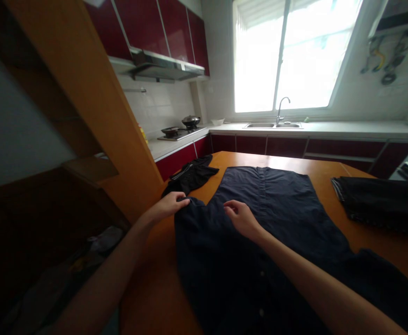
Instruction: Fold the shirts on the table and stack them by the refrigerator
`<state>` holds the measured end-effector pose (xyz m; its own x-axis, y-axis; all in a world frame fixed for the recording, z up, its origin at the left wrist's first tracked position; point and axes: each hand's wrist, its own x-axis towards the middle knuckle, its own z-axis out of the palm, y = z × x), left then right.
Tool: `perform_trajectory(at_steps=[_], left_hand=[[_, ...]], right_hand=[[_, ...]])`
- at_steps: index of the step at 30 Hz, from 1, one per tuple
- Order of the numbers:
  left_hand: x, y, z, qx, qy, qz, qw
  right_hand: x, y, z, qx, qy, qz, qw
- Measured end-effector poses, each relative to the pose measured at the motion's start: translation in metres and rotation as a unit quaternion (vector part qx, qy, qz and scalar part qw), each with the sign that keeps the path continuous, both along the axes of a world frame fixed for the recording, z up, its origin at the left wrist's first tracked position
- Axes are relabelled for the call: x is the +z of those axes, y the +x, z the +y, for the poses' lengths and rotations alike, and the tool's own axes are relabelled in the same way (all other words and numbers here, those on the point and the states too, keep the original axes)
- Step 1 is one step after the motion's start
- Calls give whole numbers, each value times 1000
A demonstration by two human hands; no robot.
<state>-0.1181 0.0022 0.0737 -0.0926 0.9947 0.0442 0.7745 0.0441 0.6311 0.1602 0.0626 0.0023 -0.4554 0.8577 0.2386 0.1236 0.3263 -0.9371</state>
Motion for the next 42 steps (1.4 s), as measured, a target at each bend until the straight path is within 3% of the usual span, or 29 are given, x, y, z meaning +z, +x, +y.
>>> perform_trajectory(at_steps=[3,7,10,13,16,21,25,34,38,40,42], left_hand=[[13,38,10,-76,-3,-67,995],[4,71,23,-180,-81,-190,962],[-17,66,33,-165,-23,-203,965],[-39,46,41,-93,86,-117,985],[-52,29,47,-102,100,-48,989],[-54,21,48,-189,25,-30,981],[-53,19,46,-237,-15,-35,971],[-59,11,50,-223,-17,-46,974],[-61,10,51,-202,-18,-27,979],[-62,11,51,-202,-3,-5,979],[-62,16,51,-202,47,23,978]], right_hand=[[2,-8,-1,11,-118,73,990],[3,-5,-5,-8,-167,101,981],[-4,-1,-5,-21,-119,64,991],[-15,0,-3,-35,-56,31,997],[-22,0,-4,-43,-26,22,998],[-21,1,-10,-63,29,28,997],[-19,2,-15,-69,53,-32,996],[-20,3,-18,-73,170,-109,977],[-8,1,-33,-78,242,-189,949],[4,-1,-45,-40,291,-186,938],[14,-4,-58,43,322,-175,929]])
